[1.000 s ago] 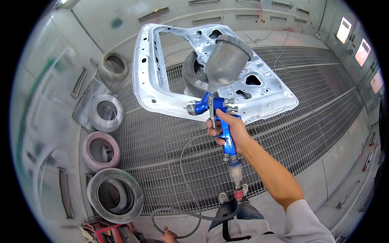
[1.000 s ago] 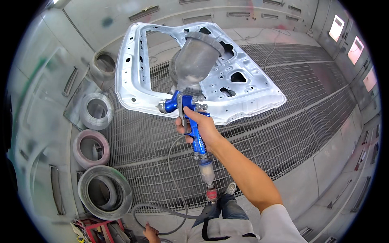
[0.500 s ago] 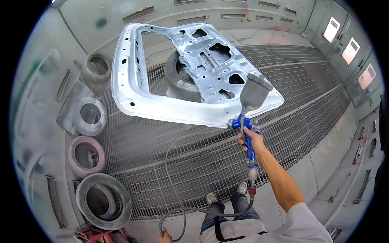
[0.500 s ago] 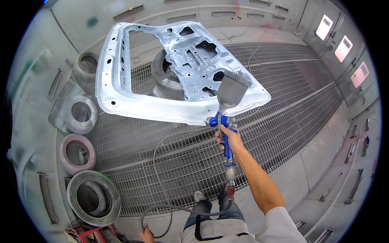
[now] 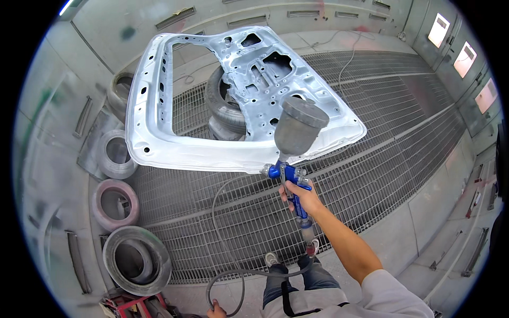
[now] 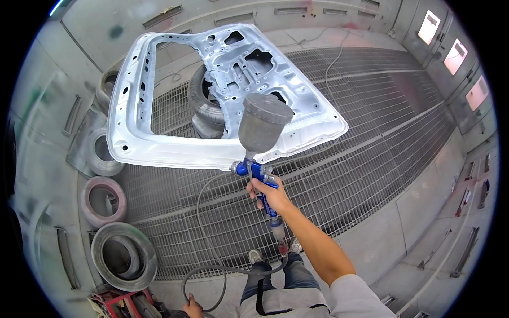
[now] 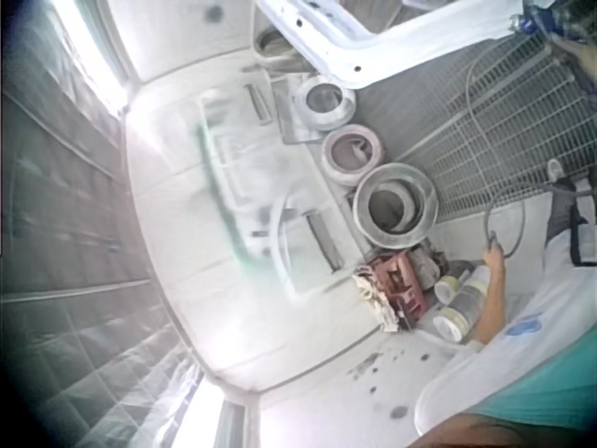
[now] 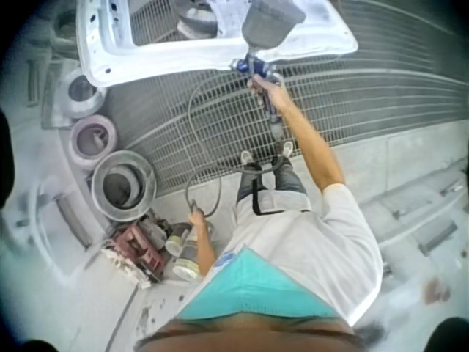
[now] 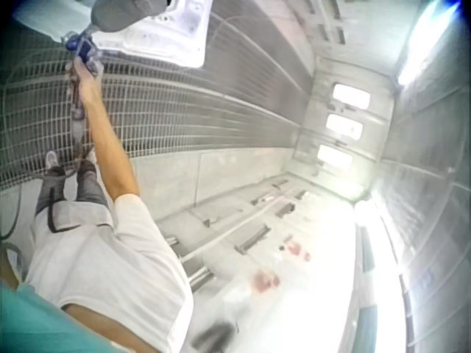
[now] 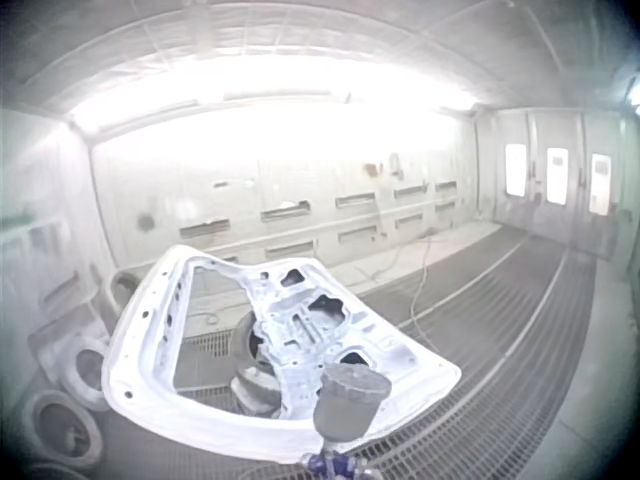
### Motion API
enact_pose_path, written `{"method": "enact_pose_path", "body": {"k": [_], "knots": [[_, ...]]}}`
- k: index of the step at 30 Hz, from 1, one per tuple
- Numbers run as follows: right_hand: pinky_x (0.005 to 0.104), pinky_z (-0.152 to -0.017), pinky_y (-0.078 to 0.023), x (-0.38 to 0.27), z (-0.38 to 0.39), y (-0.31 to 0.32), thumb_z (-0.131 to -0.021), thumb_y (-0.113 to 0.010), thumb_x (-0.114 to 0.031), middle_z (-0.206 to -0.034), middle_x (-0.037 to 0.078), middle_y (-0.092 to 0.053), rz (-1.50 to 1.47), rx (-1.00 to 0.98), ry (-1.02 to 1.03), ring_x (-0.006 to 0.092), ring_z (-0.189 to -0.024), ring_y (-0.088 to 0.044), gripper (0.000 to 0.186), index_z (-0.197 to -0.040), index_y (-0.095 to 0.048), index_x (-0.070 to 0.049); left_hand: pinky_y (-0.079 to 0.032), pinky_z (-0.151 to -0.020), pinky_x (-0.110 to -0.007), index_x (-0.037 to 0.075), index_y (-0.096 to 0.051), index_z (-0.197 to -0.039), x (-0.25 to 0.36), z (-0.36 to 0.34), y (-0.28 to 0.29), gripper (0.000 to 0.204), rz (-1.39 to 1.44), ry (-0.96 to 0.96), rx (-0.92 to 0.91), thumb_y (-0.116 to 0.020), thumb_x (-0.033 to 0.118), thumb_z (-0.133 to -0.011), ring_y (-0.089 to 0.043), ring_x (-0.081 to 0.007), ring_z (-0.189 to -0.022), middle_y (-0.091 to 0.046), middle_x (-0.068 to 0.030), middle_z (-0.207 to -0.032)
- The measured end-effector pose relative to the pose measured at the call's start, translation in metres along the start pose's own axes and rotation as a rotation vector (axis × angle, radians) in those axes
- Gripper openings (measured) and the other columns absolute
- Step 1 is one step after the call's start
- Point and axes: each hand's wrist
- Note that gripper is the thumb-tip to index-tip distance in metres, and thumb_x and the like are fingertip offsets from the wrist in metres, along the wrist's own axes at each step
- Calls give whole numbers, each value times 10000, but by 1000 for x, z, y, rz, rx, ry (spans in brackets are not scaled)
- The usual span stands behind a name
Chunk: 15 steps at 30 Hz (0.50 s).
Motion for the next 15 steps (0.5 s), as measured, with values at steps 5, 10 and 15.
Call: {"method": "enact_pose_path", "body": {"k": [5, 10, 15], "knots": [[236, -415, -429, -10, -11, 47, -937, -615, -227, -702, 24, -588, 155, 126, -4, 85, -548, -540, 192, -898, -591, -41, -360, -525, -340, 15, -698, -1119, 7, 31, -17, 293, -152, -38, -19, -575, 171, -904, -420, -127, -571, -495, -33, -613], [248, -398, -399, -35, -3, 124, -933, -612, -241, -628, 34, -562, 191, 268, 32, 107, -462, -507, 242, -811, -610, -31, -421, -641, -332, 9, -695, -1101, 12, 70, -54, 335, -290, -469, 9, -602, 281, -929, -487, -137, -694, -578, -81, -684], [259, -398, -391, -73, 16, 200, -921, -606, -232, -604, 44, -565, 243, 412, 110, 127, -444, -505, 279, -747, -616, -14, -388, -561, -395, -27, -684, -863, 67, 112, -90, 400, -356, -169, -235, -606, 360, -927, -453, -176, -612, -537, -93, -607]]}}
Point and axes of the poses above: each hand's wrist, its own z-axis away from the middle knuckle, its own y-axis out of the back of the hand, x = y × z
